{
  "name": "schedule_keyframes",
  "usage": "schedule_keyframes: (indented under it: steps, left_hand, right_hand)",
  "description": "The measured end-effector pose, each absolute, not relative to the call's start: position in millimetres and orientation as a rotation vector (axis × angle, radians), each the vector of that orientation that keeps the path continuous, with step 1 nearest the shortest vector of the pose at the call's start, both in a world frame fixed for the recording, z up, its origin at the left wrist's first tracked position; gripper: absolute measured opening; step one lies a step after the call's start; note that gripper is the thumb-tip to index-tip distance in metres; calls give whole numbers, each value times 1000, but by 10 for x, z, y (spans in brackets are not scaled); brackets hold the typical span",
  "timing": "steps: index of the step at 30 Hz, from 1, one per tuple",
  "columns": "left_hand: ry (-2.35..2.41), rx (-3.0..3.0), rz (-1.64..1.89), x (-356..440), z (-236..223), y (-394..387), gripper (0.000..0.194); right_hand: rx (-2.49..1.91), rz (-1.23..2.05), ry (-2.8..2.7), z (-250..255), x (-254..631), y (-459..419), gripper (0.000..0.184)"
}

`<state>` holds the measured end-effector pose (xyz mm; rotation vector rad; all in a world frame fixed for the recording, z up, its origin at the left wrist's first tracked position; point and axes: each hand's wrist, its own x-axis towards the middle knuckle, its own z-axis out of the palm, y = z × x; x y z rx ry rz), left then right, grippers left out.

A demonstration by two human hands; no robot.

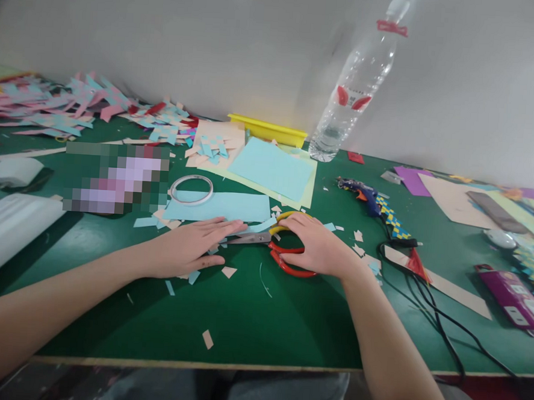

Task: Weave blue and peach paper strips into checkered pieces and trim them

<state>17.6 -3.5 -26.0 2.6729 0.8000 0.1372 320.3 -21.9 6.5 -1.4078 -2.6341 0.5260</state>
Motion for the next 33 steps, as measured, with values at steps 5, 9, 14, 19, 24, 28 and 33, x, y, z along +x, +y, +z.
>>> schedule_keyframes:
  steps: [5,9,14,19,24,28,33]
  left_hand:
    - [784,2711,126,179,-260,-30,65]
    - [798,2705,111,183,-265,-32,66]
    - [832,2673,42,188,-245,-39,66]
    - [840,2654,25,184,-230,-44,67]
    - [854,2628,56,186,-243,-49,68]
    - [858,2621,81,187,-245,-44,68]
    - [845,2634,63,187,-238,-33,66]
  right_hand:
    - [-1425,514,-2643,58,3198,-225,56]
    - [-1411,497,-2657,57,3205,-218,55]
    - [-1397,504,-2666,51,3212,-213,56]
    - [-1386,497,-2637,36,3173,-230,51]
    - [-1434,487,-2630,33,3122,-245,51]
    - [-1442,481,-2627,42,3107,-257,49]
    - [-1368,514,-2619,50,3113,-257,47]
